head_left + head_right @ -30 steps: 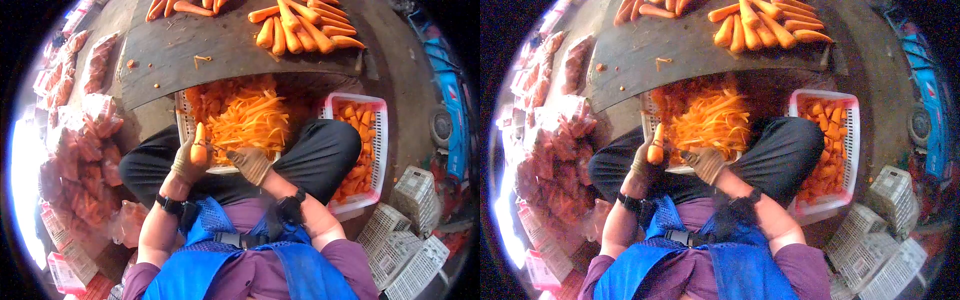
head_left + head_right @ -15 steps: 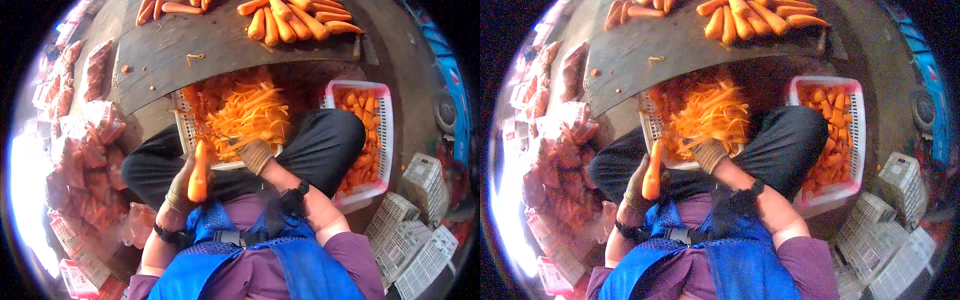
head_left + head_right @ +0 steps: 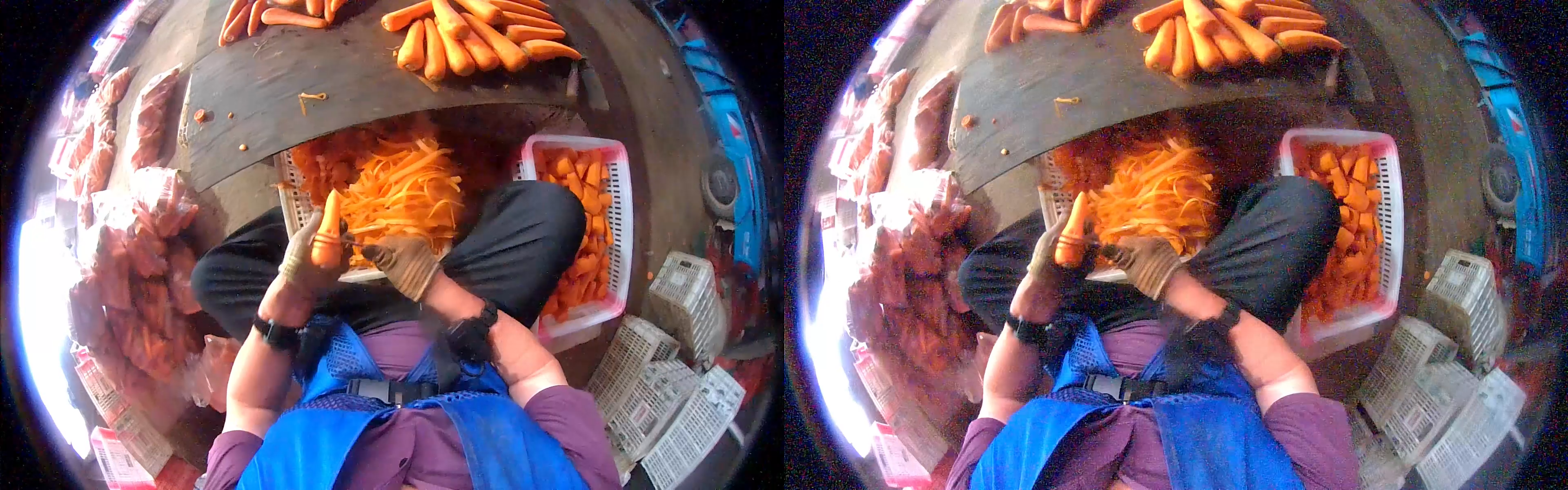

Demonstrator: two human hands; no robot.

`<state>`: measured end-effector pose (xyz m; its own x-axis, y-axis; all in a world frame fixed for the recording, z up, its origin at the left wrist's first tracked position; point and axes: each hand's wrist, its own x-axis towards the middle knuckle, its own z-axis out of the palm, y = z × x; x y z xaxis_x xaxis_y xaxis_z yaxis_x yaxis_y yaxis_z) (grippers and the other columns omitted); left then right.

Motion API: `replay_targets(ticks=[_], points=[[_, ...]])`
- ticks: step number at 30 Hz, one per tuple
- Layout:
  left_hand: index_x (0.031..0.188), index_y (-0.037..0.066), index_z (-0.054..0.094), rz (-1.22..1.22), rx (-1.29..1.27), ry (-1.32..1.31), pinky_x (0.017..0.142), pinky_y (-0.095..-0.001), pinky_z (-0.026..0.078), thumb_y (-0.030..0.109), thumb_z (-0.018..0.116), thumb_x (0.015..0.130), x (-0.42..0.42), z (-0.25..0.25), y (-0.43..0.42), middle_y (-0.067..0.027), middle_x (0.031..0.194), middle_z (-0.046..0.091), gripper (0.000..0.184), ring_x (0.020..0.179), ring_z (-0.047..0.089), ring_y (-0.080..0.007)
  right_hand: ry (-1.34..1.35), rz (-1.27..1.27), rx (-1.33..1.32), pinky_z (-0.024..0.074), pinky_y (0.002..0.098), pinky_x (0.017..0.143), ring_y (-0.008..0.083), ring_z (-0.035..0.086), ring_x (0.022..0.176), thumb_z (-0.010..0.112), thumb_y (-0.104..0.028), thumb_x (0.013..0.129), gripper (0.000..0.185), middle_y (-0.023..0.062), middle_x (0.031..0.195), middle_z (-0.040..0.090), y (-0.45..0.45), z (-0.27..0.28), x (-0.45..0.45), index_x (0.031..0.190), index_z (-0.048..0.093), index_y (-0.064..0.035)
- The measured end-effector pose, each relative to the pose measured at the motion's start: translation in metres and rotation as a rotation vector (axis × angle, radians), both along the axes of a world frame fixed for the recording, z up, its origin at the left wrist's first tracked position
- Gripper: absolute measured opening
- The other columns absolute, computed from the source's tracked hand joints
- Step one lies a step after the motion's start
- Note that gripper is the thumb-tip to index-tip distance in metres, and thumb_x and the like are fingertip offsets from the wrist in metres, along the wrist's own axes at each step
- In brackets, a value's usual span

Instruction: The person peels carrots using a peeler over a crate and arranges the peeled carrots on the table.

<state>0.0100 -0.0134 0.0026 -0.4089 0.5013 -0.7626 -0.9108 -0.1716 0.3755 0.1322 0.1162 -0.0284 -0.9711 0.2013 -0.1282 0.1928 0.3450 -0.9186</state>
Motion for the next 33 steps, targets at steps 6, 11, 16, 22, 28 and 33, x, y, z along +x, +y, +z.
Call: replay_targets(ticks=[6,11,16,22,28,33], points=[[0.094,0.006,0.050,-0.188,-0.051,-0.031,0.050,-0.0237,0.041,0.041,0.047,0.085,0.044,0.070,-0.023,-0.0033,0.070,0.050,0.036,0.058,0.049,-0.0143,-0.213,-0.163,-0.025,0.0416,0.0429,0.059,0.0383,0.055,0.068,0.029,-0.061,0.081,0.064,0.0209,0.069,0.056,0.004,-0.036,-0.011,0.074,0.060,-0.0054],[0.092,0.008,0.048,0.020,0.036,-0.020,0.049,-0.0248,0.043,0.043,0.047,0.084,0.021,0.032,-0.038,-0.0025,0.067,0.049,0.036,0.055,0.050,-0.0142,-0.169,-0.004,-0.020,0.0401,0.0430,0.057,0.0387,0.054,0.064,0.031,-0.061,0.081,0.066,0.0224,0.064,0.054,0.009,0.002,-0.015,0.069,0.058,-0.0021],[0.088,0.009,0.049,0.234,-0.066,-0.028,0.051,-0.0264,0.046,0.042,0.050,0.083,0.009,0.004,-0.014,-0.0025,0.070,0.052,0.033,0.058,0.052,-0.0150,-0.144,0.061,0.071,0.0398,0.0420,0.053,0.0370,0.053,0.059,0.034,-0.054,0.083,0.058,0.0204,0.063,0.054,0.003,-0.005,-0.008,0.066,0.057,-0.0034],[0.122,0.004,0.043,0.453,0.168,-0.198,0.089,-0.0220,0.037,0.018,0.043,0.089,-0.001,-0.006,0.006,-0.0011,0.111,0.054,0.036,0.102,0.050,-0.0121,-0.151,0.034,-0.004,0.0419,0.0407,0.056,0.0346,0.056,0.063,0.036,-0.051,0.083,0.052,0.0181,0.065,0.057,0.005,0.002,-0.002,0.070,0.060,-0.0062],[0.091,0.006,0.049,-0.131,-0.198,0.024,0.044,-0.0271,0.040,0.039,0.044,0.087,0.043,0.047,-0.024,-0.0033,0.063,0.047,0.034,0.048,0.045,-0.0151,-0.388,-0.154,0.170,0.0429,0.0427,0.062,0.0360,0.057,0.070,0.032,-0.056,0.083,0.058,0.0186,0.069,0.058,0.013,-0.012,-0.015,0.074,0.061,-0.0058],[0.091,0.005,0.051,0.054,0.102,-0.101,0.050,-0.0236,0.043,0.040,0.047,0.085,0.027,0.032,-0.040,-0.0024,0.070,0.053,0.036,0.056,0.051,-0.0140,-0.268,-0.040,0.061,0.0405,0.0449,0.061,0.0389,0.055,0.068,0.029,-0.062,0.081,0.067,0.0226,0.069,0.055,0.009,-0.001,-0.016,0.073,0.059,-0.0027]])
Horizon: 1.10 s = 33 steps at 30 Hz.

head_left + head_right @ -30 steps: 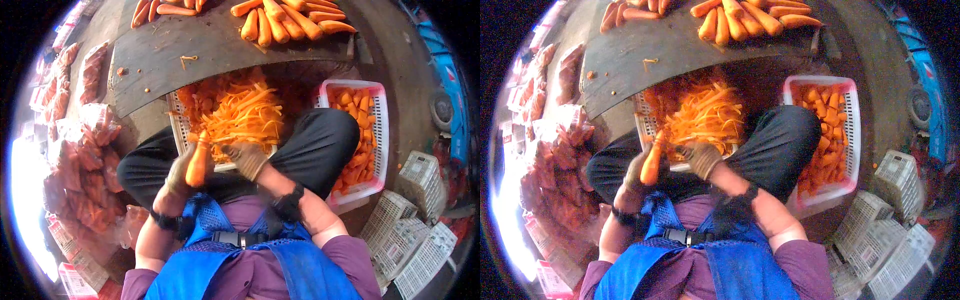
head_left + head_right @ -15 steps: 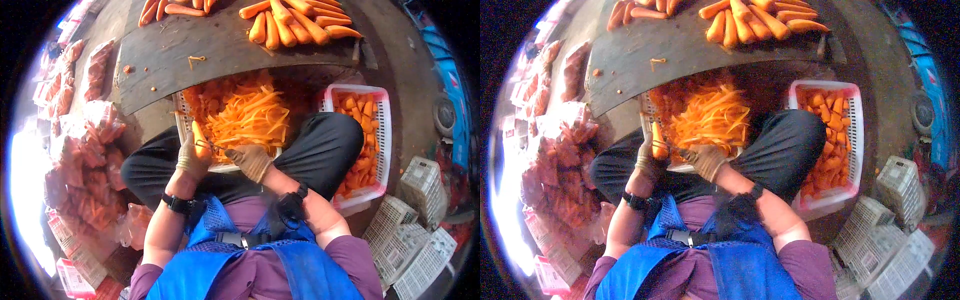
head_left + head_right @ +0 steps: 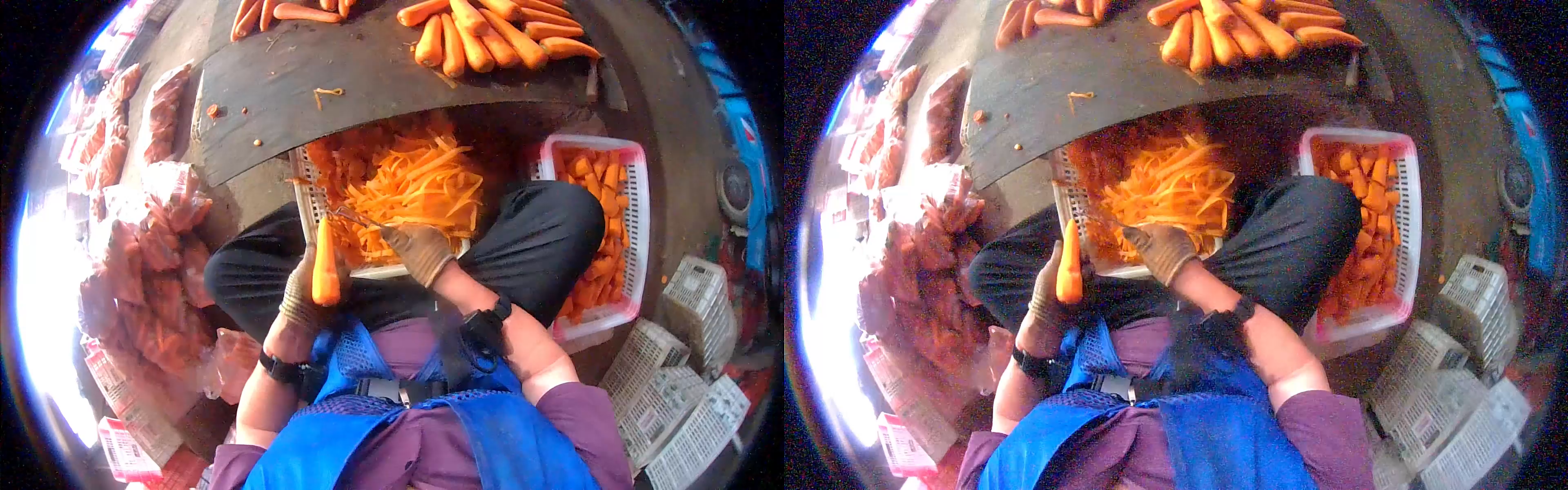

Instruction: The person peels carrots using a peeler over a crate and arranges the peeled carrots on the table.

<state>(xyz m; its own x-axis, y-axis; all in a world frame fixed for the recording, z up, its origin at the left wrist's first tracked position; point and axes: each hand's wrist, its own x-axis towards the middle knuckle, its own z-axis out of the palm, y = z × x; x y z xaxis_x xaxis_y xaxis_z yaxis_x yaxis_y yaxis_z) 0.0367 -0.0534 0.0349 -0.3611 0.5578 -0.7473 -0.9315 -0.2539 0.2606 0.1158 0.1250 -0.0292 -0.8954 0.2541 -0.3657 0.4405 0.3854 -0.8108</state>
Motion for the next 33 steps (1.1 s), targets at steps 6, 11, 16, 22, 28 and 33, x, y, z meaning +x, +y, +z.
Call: replay_targets(ticks=[6,11,16,22,28,33], points=[[0.093,0.006,0.051,0.211,-0.084,-0.030,0.058,-0.0261,0.047,0.034,0.053,0.083,-0.008,-0.025,0.020,-0.0029,0.075,0.054,0.030,0.064,0.054,-0.0152,0.117,0.044,0.052,0.0402,0.0422,0.059,0.0384,0.053,0.067,0.030,-0.061,0.081,0.066,0.0224,0.068,0.054,-0.004,0.005,0.010,0.073,0.057,-0.0020],[0.092,0.008,0.052,0.313,-0.341,0.099,0.058,-0.0265,0.046,0.036,0.051,0.084,-0.015,-0.038,0.054,-0.0030,0.075,0.054,0.029,0.064,0.054,-0.0159,0.026,0.138,-0.028,0.0409,0.0421,0.061,0.0382,0.054,0.068,0.031,-0.058,0.083,0.062,0.0219,0.071,0.055,-0.004,0.007,0.012,0.078,0.059,-0.0038],[0.094,0.005,0.053,-0.140,-0.432,0.388,0.052,-0.0239,0.042,0.041,0.044,0.087,0.009,-0.010,0.023,-0.0032,0.075,0.054,0.038,0.061,0.052,-0.0133,0.186,-0.006,0.192,0.0416,0.0439,0.063,0.0385,0.055,0.070,0.028,-0.057,0.083,0.061,0.0222,0.073,0.056,-0.004,-0.018,0.013,0.080,0.060,-0.0047],[0.098,0.004,0.050,-0.062,-0.237,0.109,0.049,-0.0243,0.045,0.038,0.044,0.087,0.006,0.012,-0.004,-0.0063,0.074,0.054,0.036,0.057,0.053,-0.0157,0.067,0.042,0.164,0.0411,0.0454,0.061,0.0392,0.054,0.069,0.026,-0.058,0.083,0.065,0.0220,0.071,0.055,-0.010,-0.013,0.003,0.072,0.059,-0.0032],[0.103,0.004,0.049,0.022,-0.014,0.084,0.060,-0.0253,0.047,0.032,0.044,0.088,-0.009,-0.018,0.000,-0.0054,0.081,0.054,0.033,0.067,0.054,-0.0164,0.121,0.055,0.058,0.0391,0.0448,0.056,0.0383,0.052,0.060,0.030,-0.060,0.082,0.065,0.0205,0.060,0.052,-0.011,0.002,0.010,0.064,0.056,-0.0032],[0.114,0.003,0.044,0.097,-0.022,0.081,0.075,-0.0295,0.046,0.029,0.045,0.088,-0.025,-0.055,0.014,-0.0082,0.098,0.055,0.037,0.082,0.054,-0.0189,0.075,0.098,0.012,0.0386,0.0428,0.053,0.0364,0.051,0.058,0.031,-0.059,0.082,0.063,0.0193,0.059,0.051,-0.015,0.004,0.014,0.065,0.056,-0.0034]])
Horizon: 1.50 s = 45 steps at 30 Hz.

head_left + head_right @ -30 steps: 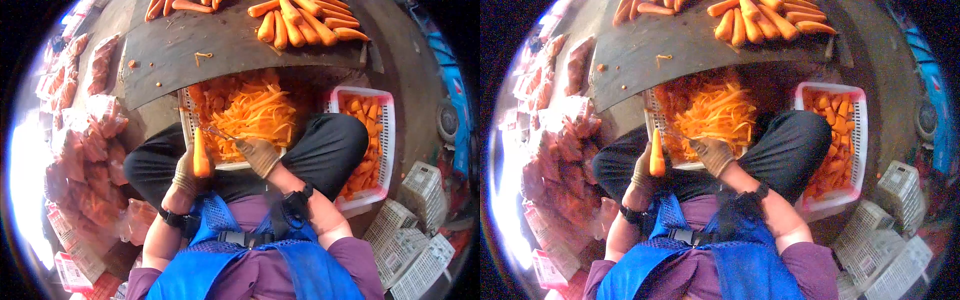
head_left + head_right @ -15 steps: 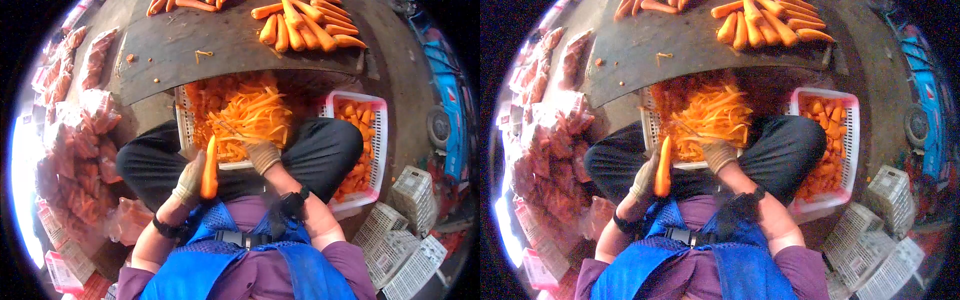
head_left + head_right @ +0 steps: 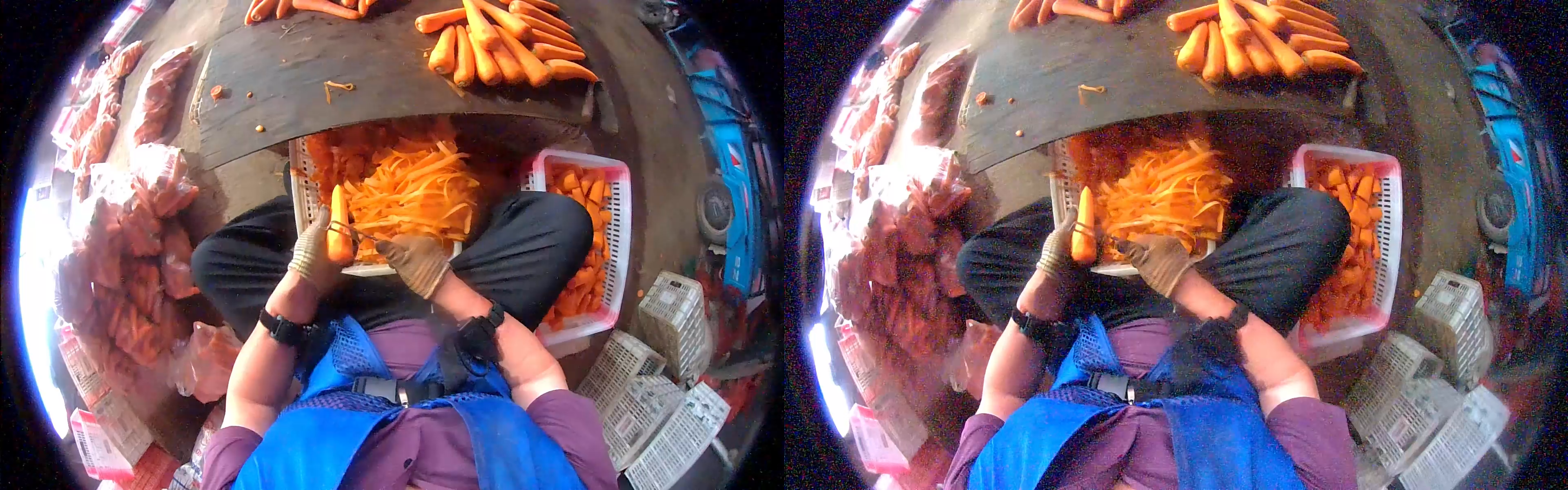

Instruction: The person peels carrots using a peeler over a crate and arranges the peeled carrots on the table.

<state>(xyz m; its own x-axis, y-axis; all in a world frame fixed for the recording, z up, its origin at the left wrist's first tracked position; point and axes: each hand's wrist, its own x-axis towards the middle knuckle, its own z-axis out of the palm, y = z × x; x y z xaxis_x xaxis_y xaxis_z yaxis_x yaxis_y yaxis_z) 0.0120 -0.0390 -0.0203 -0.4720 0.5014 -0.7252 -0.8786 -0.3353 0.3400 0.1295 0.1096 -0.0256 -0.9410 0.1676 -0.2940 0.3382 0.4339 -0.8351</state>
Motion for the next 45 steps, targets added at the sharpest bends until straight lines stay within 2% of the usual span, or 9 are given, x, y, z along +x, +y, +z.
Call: replay_targets(ticks=[5,7,9,13,23,32,35,41,45], points=[[0.113,0.002,0.045,-0.106,-0.173,0.175,0.081,-0.0267,0.042,0.030,0.044,0.089,0.005,0.037,0.023,-0.0104,0.103,0.054,0.037,0.090,0.053,-0.0184,0.023,0.016,0.130,0.0402,0.0449,0.054,0.0377,0.054,0.063,0.024,-0.063,0.081,0.067,0.0189,0.065,0.055,0.005,-0.001,0.001,0.071,0.059,-0.0070],[0.108,0.002,0.047,-0.054,0.304,-0.187,0.074,-0.0262,0.044,0.031,0.044,0.088,0.005,0.022,0.000,-0.0081,0.096,0.054,0.035,0.083,0.053,-0.0172,0.004,-0.042,0.175,0.0409,0.0448,0.055,0.0375,0.055,0.065,0.022,-0.065,0.080,0.069,0.0186,0.066,0.056,0.006,0.003,0.000,0.070,0.059,-0.0073],[0.100,0.003,0.049,-0.251,-0.128,0.045,0.061,-0.0259,0.045,0.034,0.046,0.087,0.024,0.055,-0.008,-0.0053,0.081,0.053,0.034,0.069,0.052,-0.0154,-0.064,-0.067,0.230,0.0424,0.0446,0.059,0.0369,0.056,0.068,0.023,-0.066,0.079,0.070,0.0178,0.069,0.058,0.007,-0.013,-0.001,0.074,0.060,-0.0080],[0.100,0.004,0.049,-0.222,-0.155,-0.029,0.055,-0.0277,0.045,0.035,0.047,0.087,0.027,0.056,-0.022,-0.0081,0.077,0.054,0.034,0.061,0.053,-0.0175,-0.265,-0.131,0.121,0.0430,0.0441,0.061,0.0366,0.057,0.072,0.024,-0.065,0.079,0.067,0.0173,0.074,0.059,0.012,-0.009,-0.009,0.085,0.061,-0.0094],[0.096,0.007,0.052,0.056,0.106,-0.313,0.063,-0.0246,0.046,0.035,0.052,0.084,-0.003,0.002,0.003,-0.0045,0.078,0.054,0.030,0.069,0.052,-0.0156,0.139,-0.045,-0.018,0.0359,0.0369,0.050,0.0295,0.047,0.051,0.042,-0.052,0.083,0.055,0.0168,0.055,0.047,0.005,0.011,0.004,0.060,0.052,-0.0020],[0.093,0.005,0.056,-0.635,-0.346,0.213,0.050,-0.0211,0.041,0.039,0.045,0.086,0.027,0.109,-0.010,-0.0008,0.071,0.057,0.037,0.058,0.052,-0.0098,-0.154,-0.141,0.191,0.0406,0.0402,0.052,0.0333,0.055,0.059,0.032,-0.063,0.079,0.063,0.0159,0.062,0.056,0.013,-0.002,0.004,0.072,0.061,-0.0077],[0.092,0.005,0.056,-0.526,-0.357,0.249,0.053,-0.0228,0.043,0.039,0.048,0.085,0.019,0.115,-0.028,-0.0027,0.073,0.057,0.036,0.059,0.054,-0.0120,-0.122,-0.268,-0.027,0.0445,0.0379,0.059,0.0340,0.058,0.067,0.032,-0.064,0.078,0.060,0.0159,0.075,0.061,0.013,-0.024,-0.001,0.095,0.064,-0.0155],[0.093,0.002,0.054,-0.536,-0.387,0.505,0.055,-0.0239,0.043,0.034,0.055,0.082,-0.037,0.109,0.011,-0.0028,0.073,0.055,0.034,0.061,0.052,-0.0125,-0.162,-0.191,-0.038,0.0442,0.0444,0.062,0.0385,0.057,0.070,0.026,-0.069,0.076,0.069,0.0219,0.072,0.059,0.005,-0.015,-0.008,0.081,0.065,-0.0129],[0.092,-0.001,0.055,-0.742,-0.538,0.890,0.058,-0.0254,0.043,0.031,0.058,0.080,-0.093,0.077,0.077,-0.0035,0.077,0.057,0.035,0.065,0.053,-0.0138,0.006,-0.202,-0.154,0.0444,0.0378,0.063,0.0322,0.058,0.074,0.041,-0.047,0.084,0.042,0.0163,0.081,0.061,0.016,-0.026,0.002,0.093,0.062,-0.0111]])
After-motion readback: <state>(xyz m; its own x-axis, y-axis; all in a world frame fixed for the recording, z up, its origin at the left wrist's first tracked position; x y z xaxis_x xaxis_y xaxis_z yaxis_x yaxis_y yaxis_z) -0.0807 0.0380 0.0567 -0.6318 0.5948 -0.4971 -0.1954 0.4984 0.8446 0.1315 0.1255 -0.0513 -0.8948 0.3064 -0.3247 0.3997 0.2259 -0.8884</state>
